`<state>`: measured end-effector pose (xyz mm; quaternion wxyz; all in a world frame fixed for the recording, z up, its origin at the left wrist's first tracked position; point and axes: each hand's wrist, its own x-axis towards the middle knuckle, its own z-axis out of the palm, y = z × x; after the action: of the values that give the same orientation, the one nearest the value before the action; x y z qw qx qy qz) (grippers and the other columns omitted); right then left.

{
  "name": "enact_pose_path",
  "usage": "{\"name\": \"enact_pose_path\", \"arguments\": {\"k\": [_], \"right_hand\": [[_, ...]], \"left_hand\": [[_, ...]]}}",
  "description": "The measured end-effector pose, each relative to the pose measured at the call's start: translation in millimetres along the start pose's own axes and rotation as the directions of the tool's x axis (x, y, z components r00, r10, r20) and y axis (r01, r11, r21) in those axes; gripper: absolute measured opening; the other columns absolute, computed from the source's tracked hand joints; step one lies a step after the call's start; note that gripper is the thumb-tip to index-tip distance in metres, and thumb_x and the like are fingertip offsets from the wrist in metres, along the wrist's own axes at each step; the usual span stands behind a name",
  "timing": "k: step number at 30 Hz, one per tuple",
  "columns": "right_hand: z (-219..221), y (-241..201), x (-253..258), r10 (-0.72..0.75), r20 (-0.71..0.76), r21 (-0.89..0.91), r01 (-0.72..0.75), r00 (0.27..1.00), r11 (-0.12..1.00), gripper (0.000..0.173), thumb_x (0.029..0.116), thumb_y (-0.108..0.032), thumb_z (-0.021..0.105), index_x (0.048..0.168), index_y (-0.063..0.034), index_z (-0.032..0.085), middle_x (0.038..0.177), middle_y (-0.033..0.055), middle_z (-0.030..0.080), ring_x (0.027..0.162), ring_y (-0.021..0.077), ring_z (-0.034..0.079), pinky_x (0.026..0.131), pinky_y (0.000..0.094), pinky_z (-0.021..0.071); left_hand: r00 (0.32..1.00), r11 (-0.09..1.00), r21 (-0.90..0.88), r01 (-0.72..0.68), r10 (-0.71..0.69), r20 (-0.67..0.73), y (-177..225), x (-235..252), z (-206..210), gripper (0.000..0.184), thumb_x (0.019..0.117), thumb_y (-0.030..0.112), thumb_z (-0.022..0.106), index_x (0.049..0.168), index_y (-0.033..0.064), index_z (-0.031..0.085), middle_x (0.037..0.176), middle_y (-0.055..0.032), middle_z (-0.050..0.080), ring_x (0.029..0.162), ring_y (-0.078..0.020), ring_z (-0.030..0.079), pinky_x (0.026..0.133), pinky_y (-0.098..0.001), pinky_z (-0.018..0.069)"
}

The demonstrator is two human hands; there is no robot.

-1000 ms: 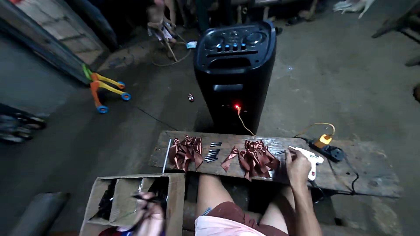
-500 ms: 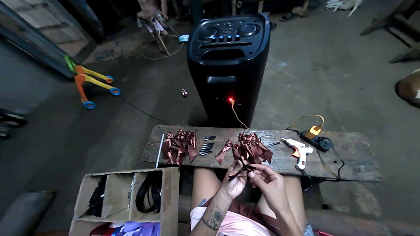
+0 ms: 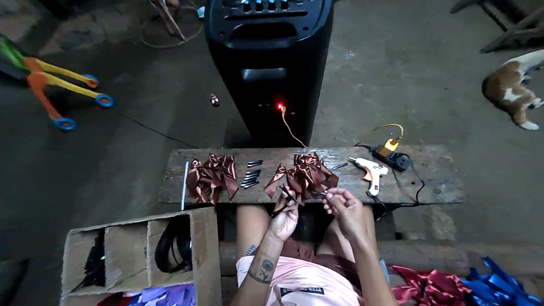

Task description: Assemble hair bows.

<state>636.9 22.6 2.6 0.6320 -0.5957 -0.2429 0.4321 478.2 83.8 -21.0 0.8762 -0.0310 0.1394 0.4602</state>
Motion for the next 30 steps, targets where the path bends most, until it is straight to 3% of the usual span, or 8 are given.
{"name": "enact_pose_path", "arguments": {"k": [3,5,9,13,17,20,23,30], "right_hand": [[-39.6,24.7,49.9,-0.044,-0.175,-0.216,0.005,0.984,0.976,0.021,0.0991,-0.004,0.062,0.116,0.006,0.055,0.078,0.0034,0.065,0.066,0.008,0.065,0.065,0.0264,0.0577],[-64.5,41.9,81.9,-0.052,-0.217,-0.328,-0.023,0.975,0.945,0.029,0.1006,-0.012,0.064,0.12,0.0083,0.057,0.084,0.0101,0.066,0.068,0.0131,0.066,0.068,0.0326,0.059],[-74.0,46.0,108.5,-0.028,-0.178,-0.589,-0.084,0.984,0.804,0.033,0.103,-0.023,0.063,0.119,0.0061,0.063,0.094,0.0194,0.071,0.079,0.0284,0.071,0.078,0.0494,0.0598],[-60.1,48.0,127.2,-0.131,-0.18,-0.762,-0.053,0.975,0.645,0.029,0.1007,-0.019,0.064,0.113,0.0073,0.069,0.099,0.0279,0.071,0.094,0.047,0.069,0.086,0.0665,0.0517],[-52.7,52.5,126.5,-0.271,-0.133,-0.819,0.049,0.953,0.572,0.029,0.1017,-0.016,0.062,0.119,0.0064,0.067,0.103,0.0289,0.071,0.098,0.0474,0.069,0.09,0.0652,0.0514],[-62.9,56.7,124.4,-0.332,0.08,-0.87,0.228,0.94,0.436,0.024,0.0957,-0.011,0.07,0.116,0.001,0.073,0.116,0.0291,0.065,0.111,0.0477,0.062,0.098,0.0629,0.0489],[-69.5,55.7,126.1,-0.339,0.252,-0.872,0.365,0.906,0.326,0.019,0.0876,-0.005,0.077,0.107,-0.0068,0.08,0.121,0.0271,0.064,0.113,0.0493,0.059,0.094,0.0663,0.0469],[-72.1,61.0,138.1,-0.414,0.283,-0.859,0.42,0.865,0.291,0.011,0.0902,-0.004,0.074,0.099,-0.0042,0.08,0.116,0.0255,0.067,0.109,0.0486,0.06,0.091,0.0652,0.0475]], "left_hand": [[0.994,0.997,-0.016,0.072,-0.071,0.081,-0.7,-3.6,-11.7,0.02,0.0985,-0.002,0.054,0.095,0.0076,0.071,0.088,-0.0031,0.074,0.076,-0.0063,0.072,0.075,-0.0151,0.0589],[0.99,0.994,-0.016,0.107,-0.105,0.097,-3.4,-5.3,-17.6,0.017,0.0974,0.0,0.057,0.097,0.0081,0.072,0.09,-0.0026,0.074,0.076,-0.0057,0.072,0.074,-0.0144,0.0584],[0.98,0.984,-0.028,0.173,-0.169,0.108,-8.7,-6.7,-22.2,0.016,0.0976,0.001,0.059,0.101,0.0068,0.073,0.095,-0.0033,0.075,0.081,-0.0068,0.073,0.077,-0.0151,0.0586],[0.982,0.984,-0.01,0.177,-0.176,0.063,-9.0,-7.1,-20.2,0.02,0.0997,0.002,0.055,0.098,0.0087,0.074,0.093,-0.0025,0.075,0.08,-0.0065,0.072,0.076,-0.0147,0.0583],[0.986,0.986,-0.038,0.162,-0.16,0.051,-5.0,-6.9,-22.4,0.02,0.0997,0.001,0.054,0.1,0.0072,0.073,0.092,-0.0038,0.075,0.078,-0.0076,0.073,0.074,-0.0154,0.0588],[0.987,0.985,-0.064,0.159,-0.158,0.031,-1.8,-6.3,-23.8,0.02,0.1012,0.002,0.051,0.099,0.0063,0.071,0.091,-0.0035,0.074,0.075,-0.0064,0.072,0.071,-0.0146,0.0588],[0.987,0.984,-0.069,0.163,-0.164,-0.005,-1.9,-3.7,-24.6,0.027,0.1033,0.001,0.045,0.097,0.0056,0.071,0.089,-0.0036,0.074,0.074,-0.0063,0.072,0.071,-0.0144,0.0588],[0.986,0.986,0.025,0.163,-0.162,-0.048,-8.0,-5.5,-21.8,0.033,0.1058,0.001,0.037,0.097,0.0087,0.068,0.088,-0.0008,0.072,0.073,-0.0045,0.07,0.07,-0.014,0.0582]]}}
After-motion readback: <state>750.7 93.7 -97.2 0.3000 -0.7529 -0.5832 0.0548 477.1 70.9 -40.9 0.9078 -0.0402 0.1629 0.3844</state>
